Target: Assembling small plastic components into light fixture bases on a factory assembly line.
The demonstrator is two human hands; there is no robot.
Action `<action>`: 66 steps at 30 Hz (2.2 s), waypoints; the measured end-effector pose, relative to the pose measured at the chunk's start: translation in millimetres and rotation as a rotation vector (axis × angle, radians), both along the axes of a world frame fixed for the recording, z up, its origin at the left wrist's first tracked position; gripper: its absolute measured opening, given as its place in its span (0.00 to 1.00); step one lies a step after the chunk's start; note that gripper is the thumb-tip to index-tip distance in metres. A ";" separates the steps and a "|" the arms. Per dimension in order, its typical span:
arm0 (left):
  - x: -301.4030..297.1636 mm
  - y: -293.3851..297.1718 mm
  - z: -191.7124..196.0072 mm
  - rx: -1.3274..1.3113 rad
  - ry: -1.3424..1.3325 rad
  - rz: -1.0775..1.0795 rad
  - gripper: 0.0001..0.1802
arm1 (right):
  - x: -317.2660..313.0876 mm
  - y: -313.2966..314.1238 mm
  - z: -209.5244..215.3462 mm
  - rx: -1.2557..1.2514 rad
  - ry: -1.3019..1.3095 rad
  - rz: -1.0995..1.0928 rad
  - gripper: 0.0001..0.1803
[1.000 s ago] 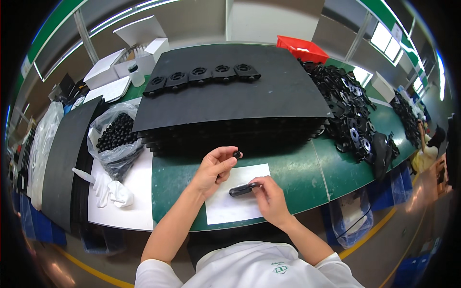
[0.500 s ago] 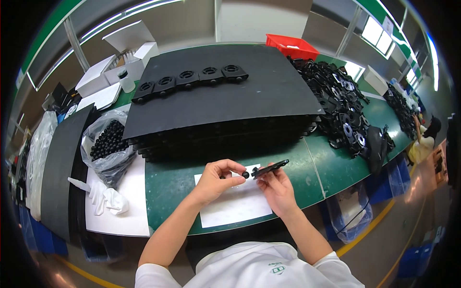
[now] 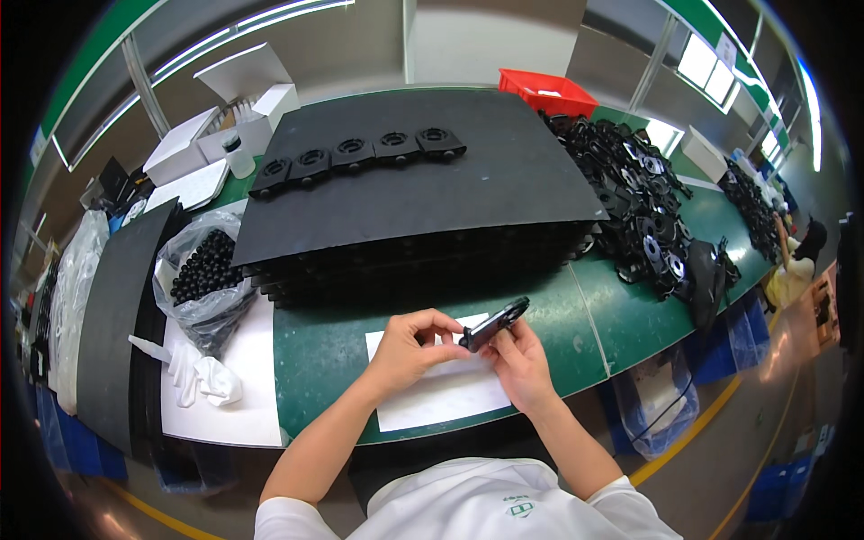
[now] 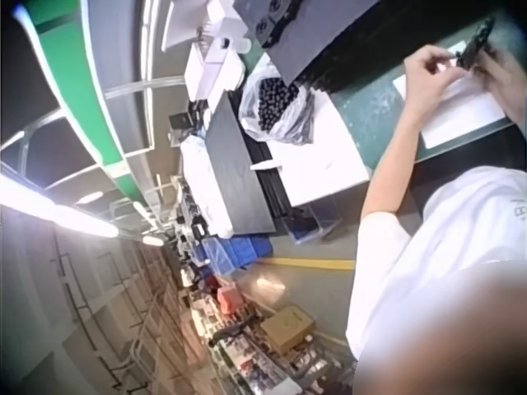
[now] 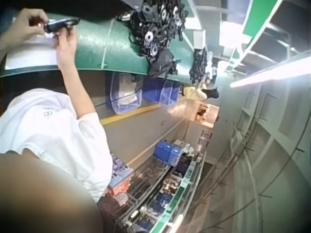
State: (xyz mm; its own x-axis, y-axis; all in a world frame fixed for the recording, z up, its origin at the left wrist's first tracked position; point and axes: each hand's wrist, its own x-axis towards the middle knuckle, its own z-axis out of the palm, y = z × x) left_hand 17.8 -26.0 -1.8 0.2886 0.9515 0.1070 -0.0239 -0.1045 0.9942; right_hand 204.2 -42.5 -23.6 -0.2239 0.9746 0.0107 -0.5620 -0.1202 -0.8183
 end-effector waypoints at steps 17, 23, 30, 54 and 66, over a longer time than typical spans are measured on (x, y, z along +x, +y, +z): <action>-24.0 9.9 11.1 -0.373 -0.465 0.091 0.18 | -4.4 142.9 136.4 0.665 -0.586 -0.421 0.15; -28.9 16.5 2.1 -0.573 -0.727 0.049 0.22 | 19.3 273.1 109.9 0.468 -1.053 -0.564 0.17; -27.1 17.0 5.1 -0.598 -0.692 0.099 0.15 | 20.5 266.1 126.2 0.288 -1.082 -0.239 0.10; -24.4 10.9 7.7 -0.489 -0.672 0.003 0.12 | 206.2 147.8 86.1 0.568 -2.212 -0.797 0.15; -25.7 14.2 -2.8 -0.434 -0.648 0.013 0.08 | 85.7 32.0 76.8 0.439 -1.178 -0.502 0.09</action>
